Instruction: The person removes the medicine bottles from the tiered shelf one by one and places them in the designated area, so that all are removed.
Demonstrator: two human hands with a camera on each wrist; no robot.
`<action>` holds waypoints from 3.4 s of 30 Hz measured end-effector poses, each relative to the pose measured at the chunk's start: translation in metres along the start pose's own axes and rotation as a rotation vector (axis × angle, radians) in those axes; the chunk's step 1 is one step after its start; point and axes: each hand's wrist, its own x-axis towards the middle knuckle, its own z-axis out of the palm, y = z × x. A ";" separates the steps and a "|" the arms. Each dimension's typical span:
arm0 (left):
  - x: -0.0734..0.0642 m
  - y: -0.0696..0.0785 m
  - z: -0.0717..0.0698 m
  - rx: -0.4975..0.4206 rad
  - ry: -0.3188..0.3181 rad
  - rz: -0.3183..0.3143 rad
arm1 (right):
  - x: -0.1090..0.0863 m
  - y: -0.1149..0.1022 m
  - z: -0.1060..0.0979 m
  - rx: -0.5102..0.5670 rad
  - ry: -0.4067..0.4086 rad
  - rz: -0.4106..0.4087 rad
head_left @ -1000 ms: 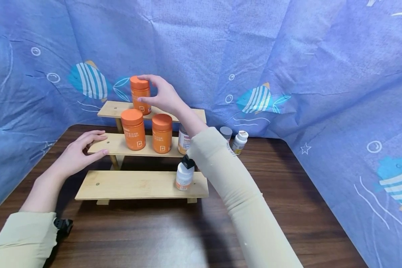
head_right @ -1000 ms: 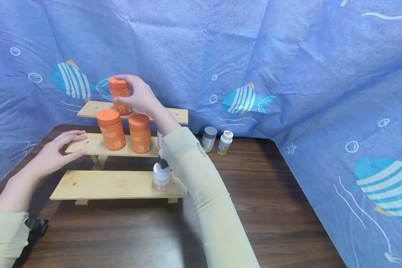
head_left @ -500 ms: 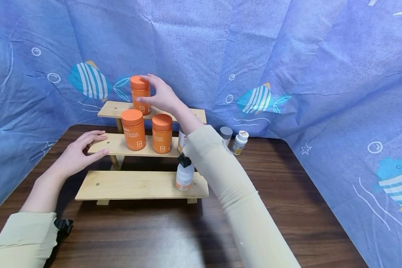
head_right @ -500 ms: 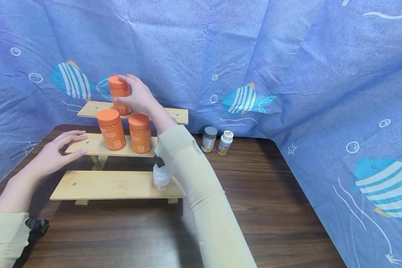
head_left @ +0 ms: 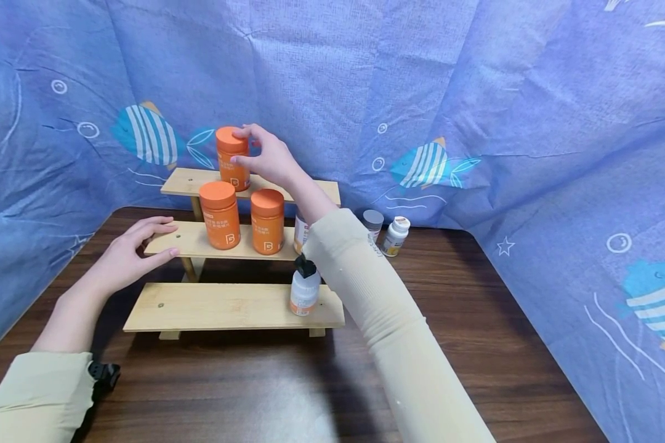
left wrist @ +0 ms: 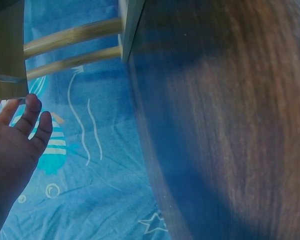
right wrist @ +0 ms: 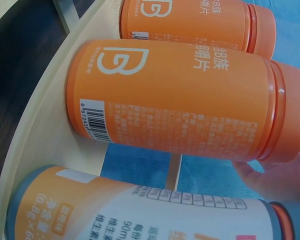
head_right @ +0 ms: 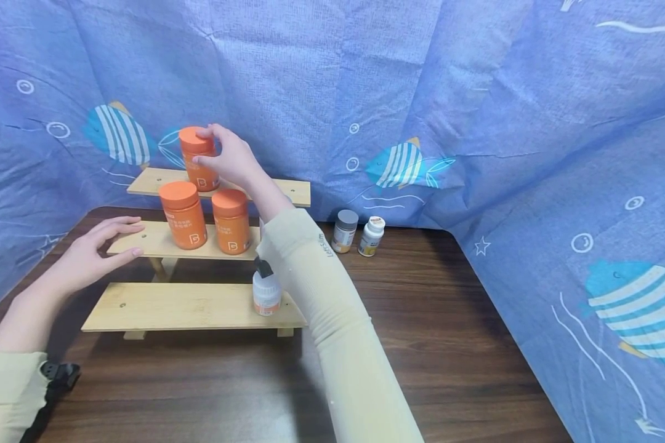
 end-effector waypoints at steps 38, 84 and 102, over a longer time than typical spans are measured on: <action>0.000 0.001 -0.001 -0.006 -0.019 -0.013 | -0.008 -0.006 -0.004 0.130 0.080 -0.080; 0.000 -0.005 0.003 -0.033 -0.006 0.010 | -0.071 -0.017 -0.057 0.272 0.387 -0.325; -0.001 -0.002 0.003 -0.024 -0.010 -0.002 | -0.099 0.009 -0.090 0.310 0.471 -0.331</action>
